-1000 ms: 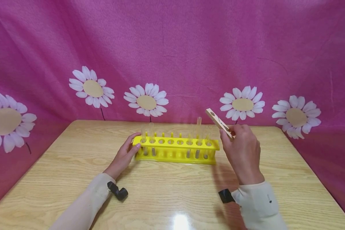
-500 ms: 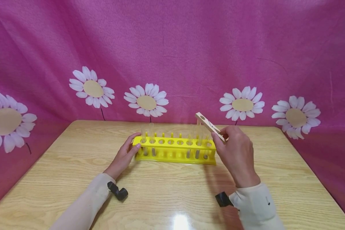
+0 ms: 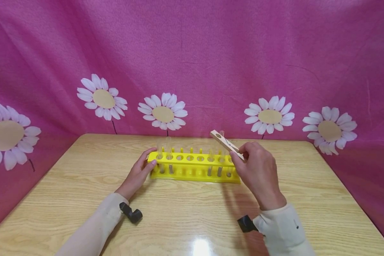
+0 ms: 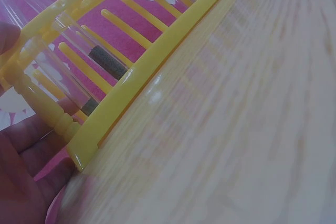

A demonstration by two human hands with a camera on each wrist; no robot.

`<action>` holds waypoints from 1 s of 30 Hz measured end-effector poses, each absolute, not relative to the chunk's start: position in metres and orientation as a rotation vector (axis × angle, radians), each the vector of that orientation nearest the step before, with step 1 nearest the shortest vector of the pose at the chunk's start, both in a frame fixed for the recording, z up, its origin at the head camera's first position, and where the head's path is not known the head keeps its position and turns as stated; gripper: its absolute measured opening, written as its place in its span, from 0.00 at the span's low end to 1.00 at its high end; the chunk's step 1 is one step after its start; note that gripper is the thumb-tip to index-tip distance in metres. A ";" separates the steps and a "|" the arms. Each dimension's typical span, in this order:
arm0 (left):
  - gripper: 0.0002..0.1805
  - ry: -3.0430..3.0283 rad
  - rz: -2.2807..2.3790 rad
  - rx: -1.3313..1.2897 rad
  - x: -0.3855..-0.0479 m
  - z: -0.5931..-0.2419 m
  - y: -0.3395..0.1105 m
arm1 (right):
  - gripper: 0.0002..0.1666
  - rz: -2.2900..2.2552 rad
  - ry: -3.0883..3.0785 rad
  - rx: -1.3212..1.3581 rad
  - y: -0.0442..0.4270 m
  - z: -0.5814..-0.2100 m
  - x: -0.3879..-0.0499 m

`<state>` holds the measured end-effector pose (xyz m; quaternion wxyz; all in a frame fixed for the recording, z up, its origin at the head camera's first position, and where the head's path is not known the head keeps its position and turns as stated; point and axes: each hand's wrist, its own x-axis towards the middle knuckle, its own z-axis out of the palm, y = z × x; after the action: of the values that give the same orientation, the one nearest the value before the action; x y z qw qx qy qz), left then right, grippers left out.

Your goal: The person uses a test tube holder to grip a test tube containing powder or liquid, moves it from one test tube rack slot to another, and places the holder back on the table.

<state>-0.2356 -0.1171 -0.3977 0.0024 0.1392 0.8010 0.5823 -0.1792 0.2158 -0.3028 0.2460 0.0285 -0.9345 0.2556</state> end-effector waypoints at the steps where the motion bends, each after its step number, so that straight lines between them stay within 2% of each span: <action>1: 0.25 2.512 1.826 0.437 -0.236 -0.398 -0.117 | 0.11 0.701 -2.553 0.080 0.215 -0.303 -0.179; 30: 0.25 2.532 1.817 0.441 -0.236 -0.399 -0.117 | 0.10 0.734 -2.619 0.077 0.208 -0.307 -0.179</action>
<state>-0.2362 -0.1168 -0.3987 -0.0028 0.1402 0.8044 0.5773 -0.1789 0.2081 -0.3070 0.2090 0.0276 -0.9412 0.2639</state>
